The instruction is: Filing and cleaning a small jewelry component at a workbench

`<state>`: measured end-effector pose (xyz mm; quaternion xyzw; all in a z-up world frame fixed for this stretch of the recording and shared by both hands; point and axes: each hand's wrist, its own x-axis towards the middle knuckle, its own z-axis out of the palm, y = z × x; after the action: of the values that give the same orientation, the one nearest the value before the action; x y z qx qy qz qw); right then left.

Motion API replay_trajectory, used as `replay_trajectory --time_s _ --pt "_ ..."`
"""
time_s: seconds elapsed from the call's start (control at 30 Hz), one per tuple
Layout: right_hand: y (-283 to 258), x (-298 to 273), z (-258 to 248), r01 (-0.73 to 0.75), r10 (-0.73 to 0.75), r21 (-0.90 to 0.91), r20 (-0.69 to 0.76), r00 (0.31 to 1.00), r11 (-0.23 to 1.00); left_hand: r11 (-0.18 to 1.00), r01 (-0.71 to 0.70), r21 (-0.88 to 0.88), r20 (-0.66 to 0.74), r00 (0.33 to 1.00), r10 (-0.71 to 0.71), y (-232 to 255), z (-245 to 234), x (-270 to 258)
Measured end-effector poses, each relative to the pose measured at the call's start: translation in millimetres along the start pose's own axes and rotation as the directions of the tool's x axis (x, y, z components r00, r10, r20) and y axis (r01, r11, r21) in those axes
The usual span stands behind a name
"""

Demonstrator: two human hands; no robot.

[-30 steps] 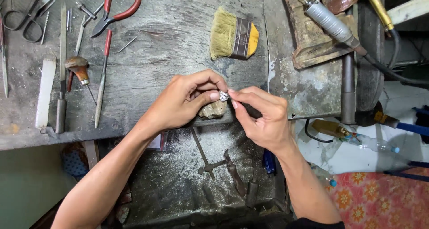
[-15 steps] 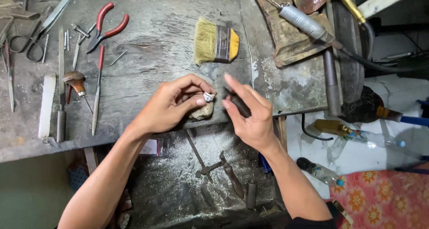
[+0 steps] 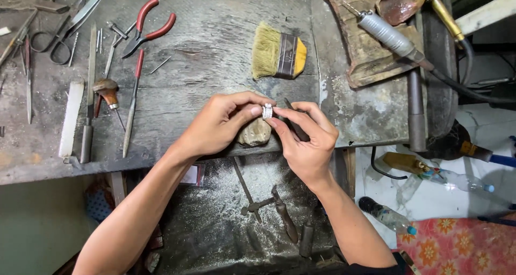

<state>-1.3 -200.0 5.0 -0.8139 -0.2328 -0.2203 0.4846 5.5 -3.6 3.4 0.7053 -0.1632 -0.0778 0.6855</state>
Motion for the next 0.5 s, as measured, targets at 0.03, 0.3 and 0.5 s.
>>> replay_trajectory --time_s 0.03,0.3,0.5 --pt "0.1 -0.5 -0.1 -0.003 0.003 0.000 0.002 1.000 1.000 1.000 0.003 -0.002 0.000 1.000 -0.003 -0.4 0.4 -1.2" --pt "-1.4 1.3 -1.0 0.001 -0.001 0.006 0.029 1.000 1.000 0.983 0.054 -0.178 0.027 0.998 -0.050 -15.2 5.7 -8.7" --pt "-8.6 4.4 -10.2 0.014 -0.016 0.027 0.079 0.997 1.000 0.983 0.033 -0.180 0.033 0.999 -0.028 -11.7 3.8 -7.6"
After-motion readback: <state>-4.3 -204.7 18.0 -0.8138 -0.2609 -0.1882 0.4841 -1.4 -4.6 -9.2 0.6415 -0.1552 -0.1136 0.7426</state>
